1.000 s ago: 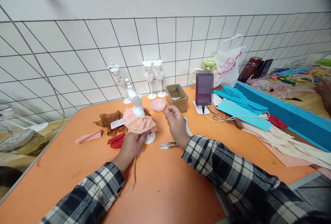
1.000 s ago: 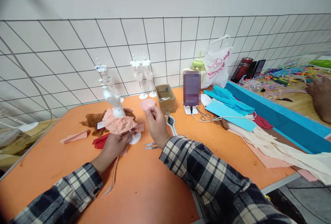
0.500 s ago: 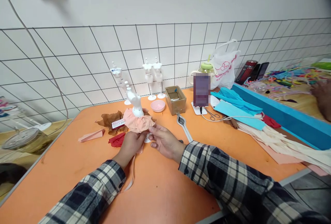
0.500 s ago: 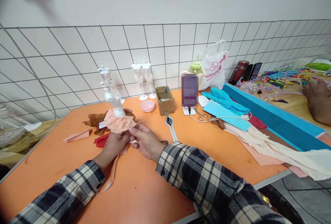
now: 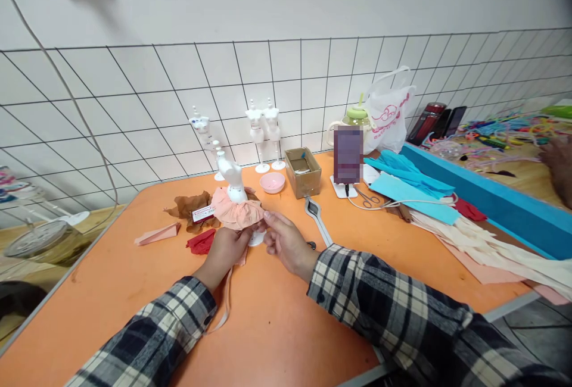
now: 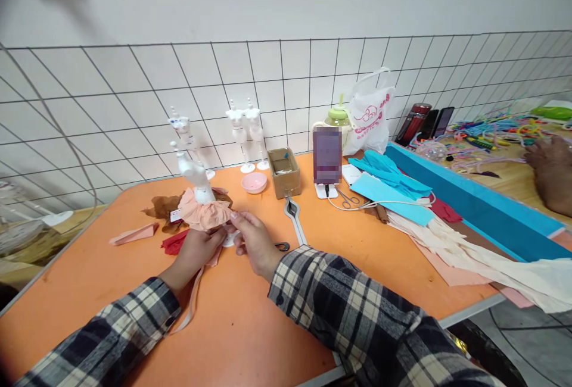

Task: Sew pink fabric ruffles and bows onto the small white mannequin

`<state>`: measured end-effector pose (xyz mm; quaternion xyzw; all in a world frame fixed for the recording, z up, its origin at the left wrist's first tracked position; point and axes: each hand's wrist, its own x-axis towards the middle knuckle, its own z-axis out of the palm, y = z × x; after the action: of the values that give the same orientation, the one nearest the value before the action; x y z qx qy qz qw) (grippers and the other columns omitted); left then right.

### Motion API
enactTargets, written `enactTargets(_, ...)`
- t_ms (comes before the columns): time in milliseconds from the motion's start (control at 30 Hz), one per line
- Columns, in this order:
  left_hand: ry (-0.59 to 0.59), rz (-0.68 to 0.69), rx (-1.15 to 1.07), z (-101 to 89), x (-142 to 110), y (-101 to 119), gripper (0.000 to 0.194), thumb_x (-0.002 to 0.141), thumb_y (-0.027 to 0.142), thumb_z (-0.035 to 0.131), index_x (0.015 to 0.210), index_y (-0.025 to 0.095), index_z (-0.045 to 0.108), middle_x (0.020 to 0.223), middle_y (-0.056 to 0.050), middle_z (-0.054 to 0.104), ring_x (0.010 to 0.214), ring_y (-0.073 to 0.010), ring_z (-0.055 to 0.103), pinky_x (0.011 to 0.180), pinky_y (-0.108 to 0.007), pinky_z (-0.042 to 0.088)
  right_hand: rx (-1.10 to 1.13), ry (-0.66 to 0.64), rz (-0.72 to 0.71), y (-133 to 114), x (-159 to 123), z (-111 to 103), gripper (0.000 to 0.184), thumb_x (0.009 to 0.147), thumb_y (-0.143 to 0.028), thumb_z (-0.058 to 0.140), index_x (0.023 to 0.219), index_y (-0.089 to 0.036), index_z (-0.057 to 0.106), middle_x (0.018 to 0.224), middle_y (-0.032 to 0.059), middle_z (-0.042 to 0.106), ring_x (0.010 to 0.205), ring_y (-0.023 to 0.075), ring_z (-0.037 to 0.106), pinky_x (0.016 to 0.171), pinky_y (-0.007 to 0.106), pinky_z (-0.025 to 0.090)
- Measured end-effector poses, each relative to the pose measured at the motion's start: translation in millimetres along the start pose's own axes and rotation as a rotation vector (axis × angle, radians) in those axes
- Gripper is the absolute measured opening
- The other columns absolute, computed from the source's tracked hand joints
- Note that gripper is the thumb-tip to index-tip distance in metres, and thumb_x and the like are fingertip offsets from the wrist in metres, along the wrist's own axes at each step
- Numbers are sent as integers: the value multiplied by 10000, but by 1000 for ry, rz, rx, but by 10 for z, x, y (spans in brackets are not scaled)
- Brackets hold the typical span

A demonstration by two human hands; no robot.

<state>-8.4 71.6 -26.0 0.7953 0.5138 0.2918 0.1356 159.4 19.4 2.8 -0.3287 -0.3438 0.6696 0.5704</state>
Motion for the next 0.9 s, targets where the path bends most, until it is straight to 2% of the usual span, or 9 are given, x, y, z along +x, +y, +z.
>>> enactTargets(100, 10, 9, 6, 1, 2, -4, 319, 876, 330, 449, 993, 164, 695, 1025, -108, 738, 951, -275, 677, 835, -370, 517, -340, 260, -450, -133, -13, -4, 234, 807, -410, 608, 807, -208, 491, 697, -52, 436, 574, 89, 391, 535, 221, 359)
enactTargets(133, 15, 15, 5, 0, 2, -3, 317, 871, 322, 454, 1021, 169, 688, 1067, -108, 728, 998, -279, 662, 864, -375, 507, -469, 276, -602, -201, -15, 3, 183, 817, -367, 603, 823, -208, 512, 717, -42, 448, 624, 102, 427, 598, 236, 395)
enactTargets(200, 20, 24, 1, -4, 3, 6, 324, 860, 306, 460, 1072, 181, 672, 1112, -100, 716, 1038, -276, 648, 892, -372, 498, -742, 164, -784, -345, -10, 29, 111, 819, -297, 608, 883, -207, 596, 785, -8, 523, 743, 130, 503, 726, 272, 428)
enactTargets(267, 19, 27, -8, -8, 2, 19, 340, 859, 304, 457, 1108, 187, 656, 1118, -90, 715, 1044, -266, 647, 896, -359, 499, -940, 65, -808, -455, 10, 61, 104, 835, -275, 607, 909, -217, 652, 865, 21, 592, 844, 153, 549, 782, 289, 432)
enactTargets(400, 19, 19, -19, -8, -8, 41, 359, 863, 305, 448, 1138, 170, 635, 1133, -95, 710, 1071, -262, 634, 901, -357, 498, -1090, 83, -800, -503, 75, 101, 147, 821, -268, 647, 958, -228, 681, 922, 28, 641, 914, 180, 569, 800, 306, 437)
enactTargets(533, 15, 18, -15, 0, -15, 50, 312, 848, 268, 459, 1058, 160, 662, 1098, -97, 721, 1019, -253, 650, 861, -339, 509, -1141, 86, -841, -525, 113, 105, 78, 828, -213, 641, 894, -225, 682, 902, 22, 653, 898, 179, 576, 804, 312, 436)
enactTargets(633, 8, 24, -3, 9, -9, 54, 298, 833, 247, 475, 1042, 155, 667, 1074, -97, 725, 1004, -252, 654, 849, -333, 507, -1239, 44, -918, -594, 129, 97, 53, 849, -213, 626, 875, -218, 673, 896, 29, 655, 902, 190, 564, 804, 327, 427)
enactTargets(767, -4, 23, 15, 12, 0, 62, 292, 832, 246, 481, 1023, 156, 682, 1011, -100, 736, 960, -262, 665, 823, -343, 512, -1405, -37, -1066, -632, 157, 74, 122, 915, -224, 526, 898, -206, 646, 918, 56, 647, 890, 210, 530, 799, 347, 410)
enactTargets(900, -6, 40, 15, 6, -3, 74, 325, 823, 232, 485, 1081, 155, 668, 1135, -122, 696, 1085, -276, 611, 911, -375, 477, -1548, -66, -1158, -621, 162, 46, 168, 939, -198, 451, 901, -196, 614, 933, 63, 641, 860, 212, 509, 756, 348, 386)
